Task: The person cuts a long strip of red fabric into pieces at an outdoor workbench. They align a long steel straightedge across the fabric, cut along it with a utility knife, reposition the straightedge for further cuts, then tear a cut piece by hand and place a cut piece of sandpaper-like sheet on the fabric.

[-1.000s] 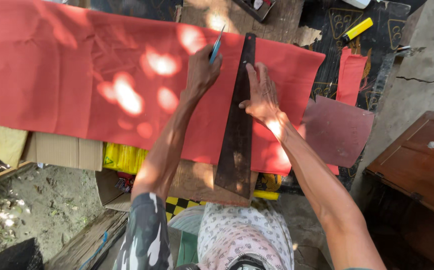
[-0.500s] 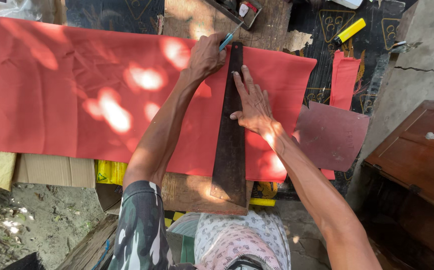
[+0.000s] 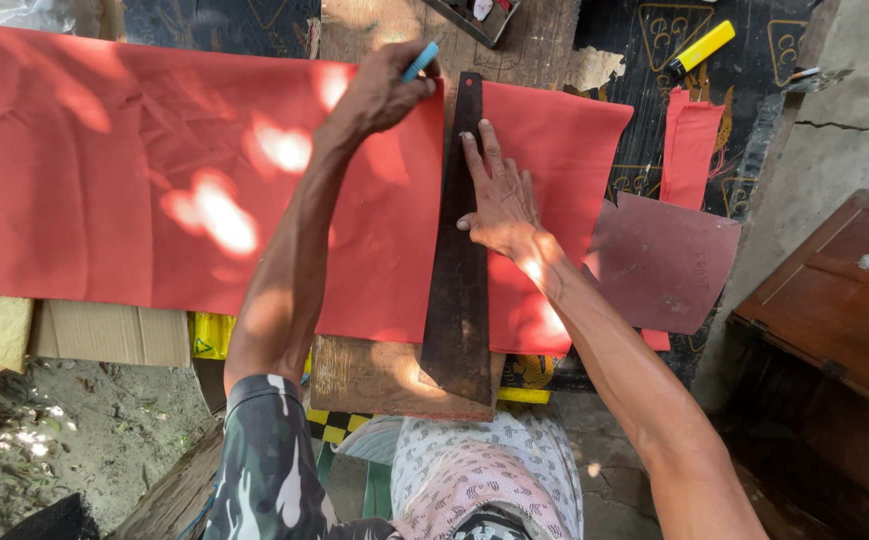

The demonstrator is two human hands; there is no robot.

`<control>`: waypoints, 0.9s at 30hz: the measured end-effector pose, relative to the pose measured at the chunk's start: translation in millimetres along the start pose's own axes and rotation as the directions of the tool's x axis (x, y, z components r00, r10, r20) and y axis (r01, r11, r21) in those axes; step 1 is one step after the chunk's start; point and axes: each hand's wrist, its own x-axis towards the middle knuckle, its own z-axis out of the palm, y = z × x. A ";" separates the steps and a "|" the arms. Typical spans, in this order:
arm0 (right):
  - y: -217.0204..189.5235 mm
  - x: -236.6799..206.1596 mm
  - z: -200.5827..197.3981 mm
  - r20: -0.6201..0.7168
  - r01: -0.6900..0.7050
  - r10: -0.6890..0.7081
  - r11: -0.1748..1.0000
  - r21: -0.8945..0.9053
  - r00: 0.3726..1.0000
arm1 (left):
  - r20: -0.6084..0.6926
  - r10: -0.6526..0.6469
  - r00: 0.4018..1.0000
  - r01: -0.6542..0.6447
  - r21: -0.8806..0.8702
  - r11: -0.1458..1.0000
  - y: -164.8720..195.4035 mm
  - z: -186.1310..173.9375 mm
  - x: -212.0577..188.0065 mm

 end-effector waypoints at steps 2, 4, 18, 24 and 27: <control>0.2 0.5 0.8 -0.013 0.005 -0.005 1.000 0.002 1.000 | 0.084 -0.299 0.951 0.305 -0.074 0.950 14.4 -20.0 -14.2; 1.1 0.5 4.0 -0.017 0.000 0.000 1.000 0.005 1.000 | 0.139 -0.429 0.893 0.445 -0.121 0.887 29.5 -37.2 -23.0; 11.5 -29.8 78.5 -0.301 0.382 -0.336 0.918 0.109 0.893 | -0.431 -0.097 0.897 0.130 0.046 0.990 26.5 18.2 -125.5; -1.7 -55.4 64.9 -0.213 0.332 -0.294 0.927 0.173 0.932 | -0.326 -0.542 0.775 0.333 -0.518 0.788 105.5 103.7 -254.7; -5.7 -64.5 56.1 -0.152 0.336 -0.313 0.927 0.165 0.938 | -0.236 -0.741 0.629 0.483 -0.628 0.610 120.8 144.0 -266.3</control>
